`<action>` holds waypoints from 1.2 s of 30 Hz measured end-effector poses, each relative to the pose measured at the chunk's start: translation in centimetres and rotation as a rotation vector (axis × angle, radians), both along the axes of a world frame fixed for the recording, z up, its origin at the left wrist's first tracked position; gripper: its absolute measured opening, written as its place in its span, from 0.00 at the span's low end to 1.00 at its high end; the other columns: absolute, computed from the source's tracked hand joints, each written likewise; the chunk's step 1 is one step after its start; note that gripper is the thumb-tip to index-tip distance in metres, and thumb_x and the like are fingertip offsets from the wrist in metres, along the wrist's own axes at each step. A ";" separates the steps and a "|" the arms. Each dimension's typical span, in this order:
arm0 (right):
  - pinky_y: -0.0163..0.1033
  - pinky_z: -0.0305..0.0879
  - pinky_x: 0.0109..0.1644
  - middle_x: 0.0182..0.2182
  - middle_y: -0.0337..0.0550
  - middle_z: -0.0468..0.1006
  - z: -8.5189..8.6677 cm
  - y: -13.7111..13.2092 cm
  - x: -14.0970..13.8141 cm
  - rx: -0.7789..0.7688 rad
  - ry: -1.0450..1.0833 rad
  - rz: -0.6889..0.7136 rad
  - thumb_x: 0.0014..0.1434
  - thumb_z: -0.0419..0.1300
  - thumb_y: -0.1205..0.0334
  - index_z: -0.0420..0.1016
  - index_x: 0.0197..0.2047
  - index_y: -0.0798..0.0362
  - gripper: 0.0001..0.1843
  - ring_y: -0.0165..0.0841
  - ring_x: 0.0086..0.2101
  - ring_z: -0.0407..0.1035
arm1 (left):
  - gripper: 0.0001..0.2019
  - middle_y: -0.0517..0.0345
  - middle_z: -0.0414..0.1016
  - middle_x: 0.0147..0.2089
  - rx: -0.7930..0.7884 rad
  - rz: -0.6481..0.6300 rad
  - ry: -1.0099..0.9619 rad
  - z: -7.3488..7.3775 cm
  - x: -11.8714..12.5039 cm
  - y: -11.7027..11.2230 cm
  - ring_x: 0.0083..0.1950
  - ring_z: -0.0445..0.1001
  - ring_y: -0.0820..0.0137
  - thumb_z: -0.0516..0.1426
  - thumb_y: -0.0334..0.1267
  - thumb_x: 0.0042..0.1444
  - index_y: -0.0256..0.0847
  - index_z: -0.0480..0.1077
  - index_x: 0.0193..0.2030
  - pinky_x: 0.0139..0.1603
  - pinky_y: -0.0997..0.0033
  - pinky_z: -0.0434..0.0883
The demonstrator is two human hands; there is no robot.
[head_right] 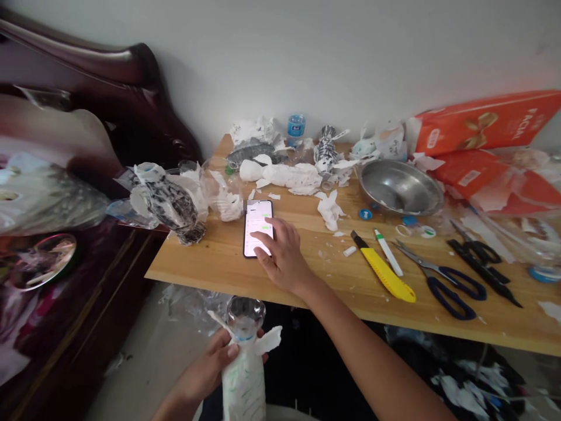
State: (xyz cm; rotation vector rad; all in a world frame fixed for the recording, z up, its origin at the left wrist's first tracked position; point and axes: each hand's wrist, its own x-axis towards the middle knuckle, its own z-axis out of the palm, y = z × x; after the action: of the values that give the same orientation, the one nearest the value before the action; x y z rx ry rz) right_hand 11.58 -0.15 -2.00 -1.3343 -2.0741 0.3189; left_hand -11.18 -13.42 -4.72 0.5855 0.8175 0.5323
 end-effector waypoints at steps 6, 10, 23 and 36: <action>0.64 0.49 0.70 0.69 0.51 0.57 -0.3 0.5 -0.9 0.025 -0.064 0.006 0.73 0.49 0.52 0.76 0.58 0.44 0.19 0.50 0.67 0.53 | 0.35 0.45 0.81 0.53 0.038 0.048 -0.002 0.2 0.6 -0.4 0.54 0.78 0.53 0.69 0.63 0.48 0.41 0.77 0.57 0.57 0.60 0.69; 0.67 0.49 0.69 0.69 0.50 0.58 -0.2 0.0 -0.8 0.027 -0.080 0.025 0.72 0.51 0.53 0.78 0.56 0.43 0.18 0.51 0.67 0.53 | 0.35 0.45 0.82 0.50 0.002 0.075 0.026 0.2 0.9 -0.3 0.50 0.80 0.54 0.70 0.64 0.45 0.40 0.78 0.53 0.53 0.60 0.71; 0.64 0.51 0.71 0.71 0.49 0.57 -0.2 -0.4 -0.2 -0.018 0.020 0.012 0.74 0.48 0.51 0.70 0.64 0.43 0.21 0.48 0.70 0.51 | 0.32 0.46 0.84 0.44 0.008 0.088 0.055 -1.7 0.2 -0.1 0.47 0.82 0.55 0.65 0.62 0.56 0.39 0.75 0.57 0.52 0.58 0.73; 0.80 0.42 0.68 0.75 0.52 0.47 -0.4 -3.8 -1.9 -0.038 -0.299 -0.049 0.70 0.56 0.60 0.63 0.70 0.37 0.27 0.57 0.73 0.42 | 0.37 0.45 0.81 0.43 0.147 -0.112 -0.209 -1.9 -0.1 0.2 0.44 0.80 0.57 0.66 0.67 0.49 0.38 0.75 0.55 0.47 0.63 0.72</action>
State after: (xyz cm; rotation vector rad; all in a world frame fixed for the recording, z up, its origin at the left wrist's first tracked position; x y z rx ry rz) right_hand 9.71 -3.96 -2.44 -1.5310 -2.2821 0.1446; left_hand -11.23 -13.20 -6.62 0.6934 0.5473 0.5439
